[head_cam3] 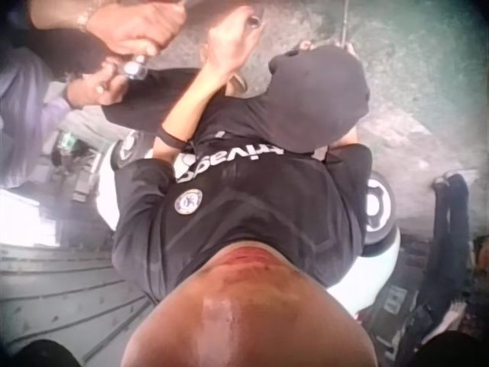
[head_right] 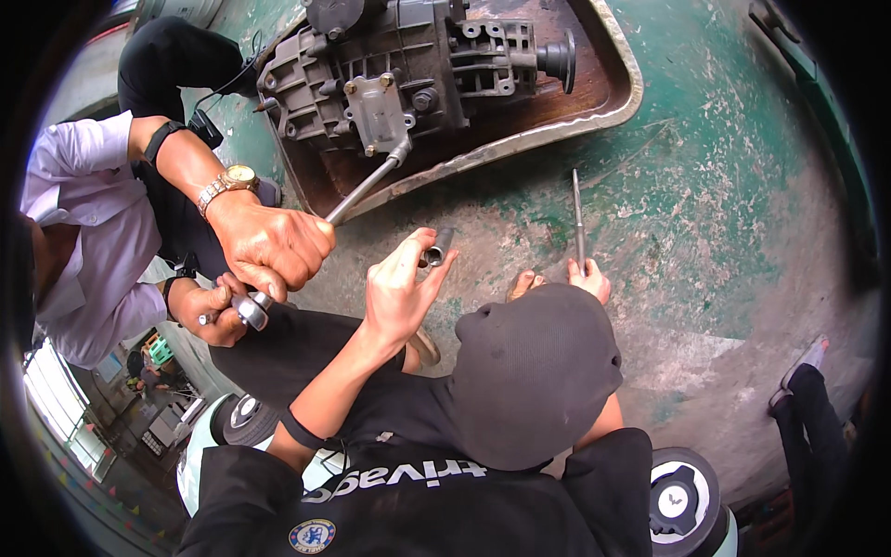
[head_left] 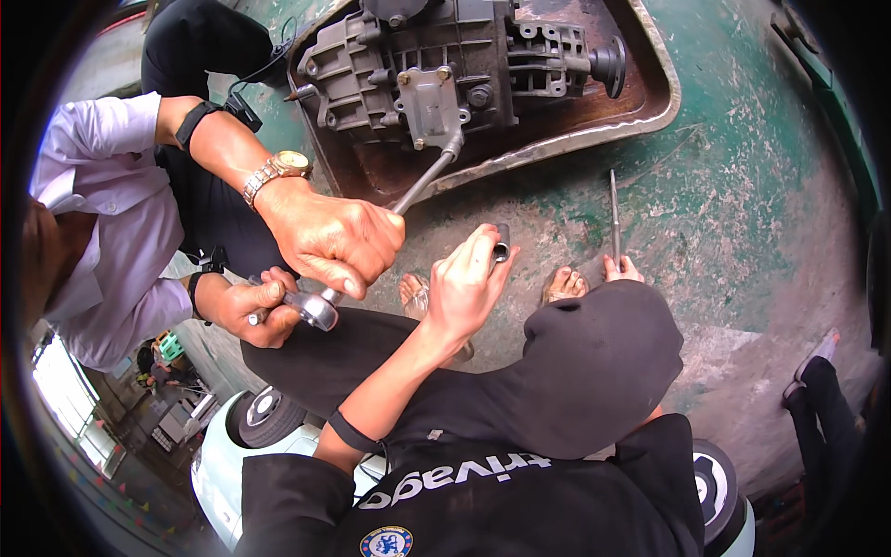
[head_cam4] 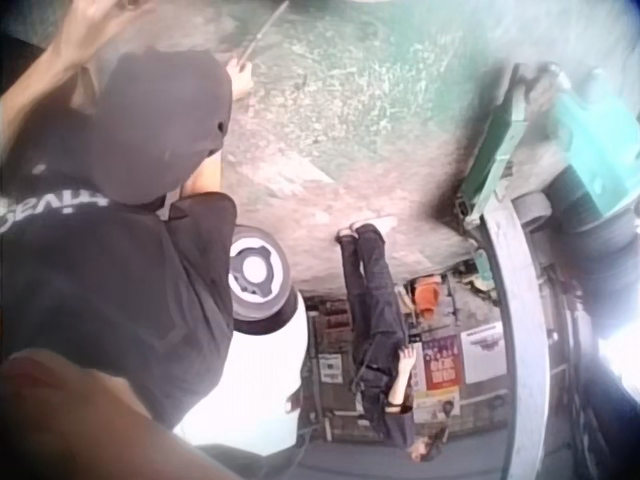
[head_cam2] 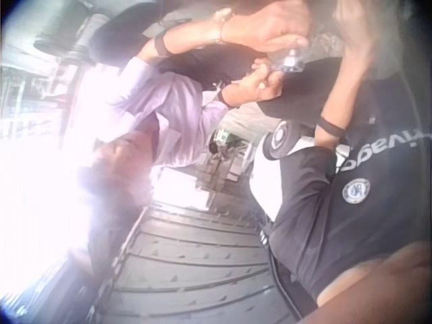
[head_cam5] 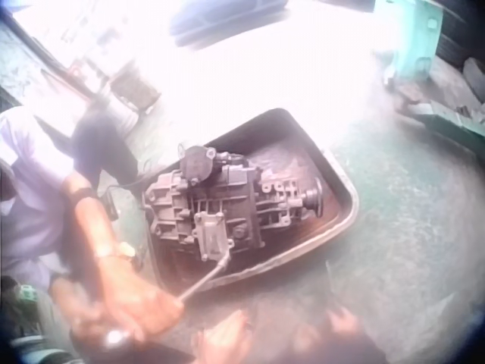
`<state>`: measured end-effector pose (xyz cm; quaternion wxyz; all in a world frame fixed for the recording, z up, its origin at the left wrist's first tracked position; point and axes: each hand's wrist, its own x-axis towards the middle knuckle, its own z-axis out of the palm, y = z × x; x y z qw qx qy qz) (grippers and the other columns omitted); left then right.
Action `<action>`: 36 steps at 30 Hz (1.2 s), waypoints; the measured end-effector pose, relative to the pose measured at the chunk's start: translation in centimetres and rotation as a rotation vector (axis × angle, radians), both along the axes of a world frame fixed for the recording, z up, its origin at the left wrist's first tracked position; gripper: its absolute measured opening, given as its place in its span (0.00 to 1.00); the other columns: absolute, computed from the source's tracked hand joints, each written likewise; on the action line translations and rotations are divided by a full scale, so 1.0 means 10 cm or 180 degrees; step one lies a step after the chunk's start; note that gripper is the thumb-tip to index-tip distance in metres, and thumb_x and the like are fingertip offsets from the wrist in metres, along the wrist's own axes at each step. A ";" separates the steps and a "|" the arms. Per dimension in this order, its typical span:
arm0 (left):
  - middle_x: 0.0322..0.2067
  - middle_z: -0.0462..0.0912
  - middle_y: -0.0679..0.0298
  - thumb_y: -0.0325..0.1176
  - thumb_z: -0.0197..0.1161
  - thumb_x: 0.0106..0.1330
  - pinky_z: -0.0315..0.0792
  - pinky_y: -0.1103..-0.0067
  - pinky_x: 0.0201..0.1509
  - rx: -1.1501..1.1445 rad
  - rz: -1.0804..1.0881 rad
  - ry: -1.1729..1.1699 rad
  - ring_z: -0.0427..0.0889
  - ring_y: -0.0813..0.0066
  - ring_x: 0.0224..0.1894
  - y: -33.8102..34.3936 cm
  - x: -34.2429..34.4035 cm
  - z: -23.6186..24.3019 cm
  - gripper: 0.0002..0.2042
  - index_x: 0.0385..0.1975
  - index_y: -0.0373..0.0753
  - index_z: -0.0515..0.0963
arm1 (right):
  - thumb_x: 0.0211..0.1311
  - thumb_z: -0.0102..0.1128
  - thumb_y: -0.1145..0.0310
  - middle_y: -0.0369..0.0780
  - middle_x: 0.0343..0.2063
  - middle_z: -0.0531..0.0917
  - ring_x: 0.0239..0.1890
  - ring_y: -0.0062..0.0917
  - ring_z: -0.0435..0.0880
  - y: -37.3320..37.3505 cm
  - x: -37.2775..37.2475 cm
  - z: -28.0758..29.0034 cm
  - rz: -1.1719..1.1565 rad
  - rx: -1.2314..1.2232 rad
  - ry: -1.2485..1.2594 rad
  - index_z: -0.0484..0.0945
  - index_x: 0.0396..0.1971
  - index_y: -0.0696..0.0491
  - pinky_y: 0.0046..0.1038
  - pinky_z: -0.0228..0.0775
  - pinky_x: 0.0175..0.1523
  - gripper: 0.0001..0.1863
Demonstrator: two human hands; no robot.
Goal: The person sits on the floor and uses a ratchet wrench and socket to tighten bolts on a car engine block placed in a metal tray. They repeatedly attach and detach sockets, turn the ratchet, and adjust bolt positions while another person assists by holding the engine steady.
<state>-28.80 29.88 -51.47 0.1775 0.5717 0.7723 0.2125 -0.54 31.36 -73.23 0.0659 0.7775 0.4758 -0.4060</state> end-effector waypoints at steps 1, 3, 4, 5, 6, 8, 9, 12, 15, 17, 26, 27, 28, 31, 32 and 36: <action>0.38 0.85 0.53 0.28 0.76 0.53 0.82 0.74 0.39 -0.0116 0.0049 -0.0003 0.87 0.59 0.37 -0.01 0.03 -0.01 0.16 0.38 0.32 0.77 | 0.54 0.69 0.56 0.43 0.26 0.84 0.29 0.41 0.84 -0.04 0.05 -0.07 0.0199 0.0313 0.0027 0.81 0.31 0.53 0.41 0.73 0.38 0.15; 0.37 0.85 0.53 0.30 0.75 0.54 0.82 0.74 0.38 -0.0322 0.0171 0.0009 0.87 0.59 0.36 -0.01 0.08 -0.03 0.16 0.38 0.32 0.76 | 0.52 0.69 0.56 0.43 0.30 0.85 0.32 0.42 0.84 -0.10 0.12 -0.13 0.0576 0.0847 -0.0107 0.81 0.32 0.52 0.41 0.74 0.39 0.15; 0.37 0.85 0.53 0.31 0.75 0.55 0.82 0.74 0.37 -0.0416 0.0222 0.0013 0.87 0.60 0.36 -0.01 0.11 -0.03 0.16 0.38 0.33 0.76 | 0.52 0.69 0.57 0.42 0.32 0.85 0.34 0.41 0.83 -0.11 0.15 -0.13 0.0672 0.0915 -0.0112 0.82 0.32 0.51 0.40 0.74 0.39 0.14; 0.36 0.86 0.54 0.31 0.75 0.55 0.81 0.74 0.37 -0.0504 0.0279 0.0019 0.87 0.60 0.35 0.00 0.13 -0.04 0.17 0.38 0.33 0.76 | 0.52 0.69 0.57 0.40 0.33 0.85 0.36 0.39 0.83 -0.11 0.16 -0.13 0.0773 0.0990 -0.0115 0.83 0.33 0.50 0.40 0.75 0.40 0.13; 0.36 0.86 0.54 0.32 0.75 0.56 0.81 0.74 0.36 -0.0590 0.0342 0.0025 0.87 0.60 0.34 0.00 0.15 -0.05 0.17 0.39 0.33 0.75 | 0.52 0.69 0.58 0.39 0.35 0.84 0.38 0.37 0.83 -0.10 0.16 -0.13 0.0845 0.1231 -0.0044 0.83 0.33 0.49 0.39 0.75 0.40 0.13; 0.35 0.86 0.54 0.33 0.74 0.56 0.80 0.74 0.35 -0.0581 0.0401 -0.0030 0.87 0.61 0.33 0.01 0.17 -0.07 0.17 0.40 0.33 0.75 | 0.54 0.67 0.59 0.40 0.39 0.82 0.42 0.38 0.81 -0.07 0.14 -0.12 0.1428 0.1251 -0.0394 0.83 0.34 0.50 0.39 0.75 0.43 0.12; 0.35 0.86 0.54 0.33 0.74 0.56 0.80 0.74 0.34 -0.0585 0.0441 -0.0040 0.87 0.61 0.32 0.01 0.18 -0.09 0.18 0.40 0.33 0.75 | 0.56 0.66 0.60 0.40 0.41 0.81 0.44 0.39 0.80 -0.05 0.12 -0.11 0.1667 0.1359 -0.0543 0.82 0.34 0.51 0.39 0.75 0.45 0.11; 0.32 0.85 0.55 0.33 0.74 0.57 0.79 0.73 0.32 -0.0661 0.0563 -0.0107 0.87 0.62 0.30 -0.01 0.24 -0.11 0.17 0.40 0.33 0.75 | 0.49 0.68 0.63 0.34 0.37 0.77 0.45 0.32 0.77 -0.01 0.00 -0.06 0.2092 0.1700 -0.0577 0.80 0.29 0.48 0.35 0.74 0.44 0.09; 0.31 0.85 0.54 0.33 0.74 0.57 0.78 0.72 0.30 -0.0576 0.0621 -0.0177 0.86 0.61 0.28 -0.04 0.28 -0.16 0.16 0.38 0.33 0.75 | 0.54 0.66 0.66 0.40 0.34 0.78 0.39 0.37 0.79 0.11 -0.24 0.04 0.1978 0.1610 0.0055 0.77 0.29 0.52 0.39 0.74 0.41 0.08; 0.28 0.84 0.54 0.34 0.74 0.57 0.77 0.71 0.29 -0.0567 0.0639 -0.0267 0.86 0.59 0.26 -0.08 0.30 -0.20 0.16 0.36 0.33 0.75 | 0.54 0.67 0.67 0.40 0.30 0.78 0.35 0.37 0.80 0.26 -0.47 0.14 0.1744 0.1743 0.0525 0.76 0.28 0.53 0.37 0.73 0.38 0.08; 0.18 0.80 0.53 0.36 0.74 0.56 0.73 0.70 0.22 -0.1165 0.0833 -0.0190 0.82 0.60 0.18 -0.22 0.31 -0.35 0.18 0.28 0.34 0.70 | 0.59 0.68 0.65 0.40 0.26 0.84 0.26 0.22 0.81 1.18 -1.75 0.67 0.1558 0.0510 0.3433 0.82 0.32 0.58 0.24 0.70 0.32 0.11; 0.18 0.80 0.53 0.36 0.74 0.56 0.73 0.70 0.22 -0.1142 0.0909 -0.0244 0.82 0.60 0.18 -0.22 0.32 -0.36 0.18 0.28 0.34 0.70 | 0.60 0.68 0.64 0.40 0.28 0.85 0.28 0.20 0.82 1.20 -1.85 0.71 0.1407 0.0336 0.3776 0.83 0.35 0.58 0.23 0.72 0.34 0.12; 0.18 0.80 0.53 0.36 0.74 0.56 0.73 0.70 0.22 -0.1109 0.0974 -0.0277 0.82 0.61 0.18 -0.22 0.32 -0.36 0.18 0.28 0.34 0.70 | 0.62 0.66 0.63 0.40 0.30 0.86 0.29 0.20 0.82 1.20 -1.94 0.76 0.1321 0.0057 0.3776 0.82 0.38 0.58 0.23 0.72 0.35 0.14; 0.21 0.81 0.52 0.37 0.72 0.58 0.75 0.66 0.24 -0.1169 0.1117 -0.0489 0.82 0.53 0.22 -0.22 0.33 -0.36 0.17 0.29 0.35 0.69 | 0.66 0.62 0.57 0.41 0.35 0.87 0.32 0.20 0.83 1.19 -2.19 0.82 0.0803 -0.0819 0.4009 0.81 0.46 0.58 0.23 0.75 0.36 0.19; 0.23 0.82 0.51 0.37 0.71 0.59 0.75 0.64 0.24 -0.1269 0.1161 -0.0561 0.83 0.49 0.24 -0.21 0.33 -0.36 0.16 0.29 0.35 0.69 | 0.68 0.60 0.55 0.41 0.37 0.87 0.33 0.20 0.83 1.20 -2.26 0.83 0.0487 -0.1367 0.4055 0.80 0.47 0.58 0.24 0.76 0.37 0.21; 0.23 0.81 0.52 0.36 0.71 0.58 0.75 0.64 0.25 -0.1236 0.1135 -0.0649 0.83 0.49 0.24 -0.20 0.36 -0.37 0.16 0.29 0.35 0.69 | 0.70 0.55 0.48 0.36 0.31 0.83 0.29 0.17 0.80 1.28 -2.52 0.83 -0.0422 -0.2506 0.3970 0.80 0.47 0.55 0.23 0.75 0.35 0.24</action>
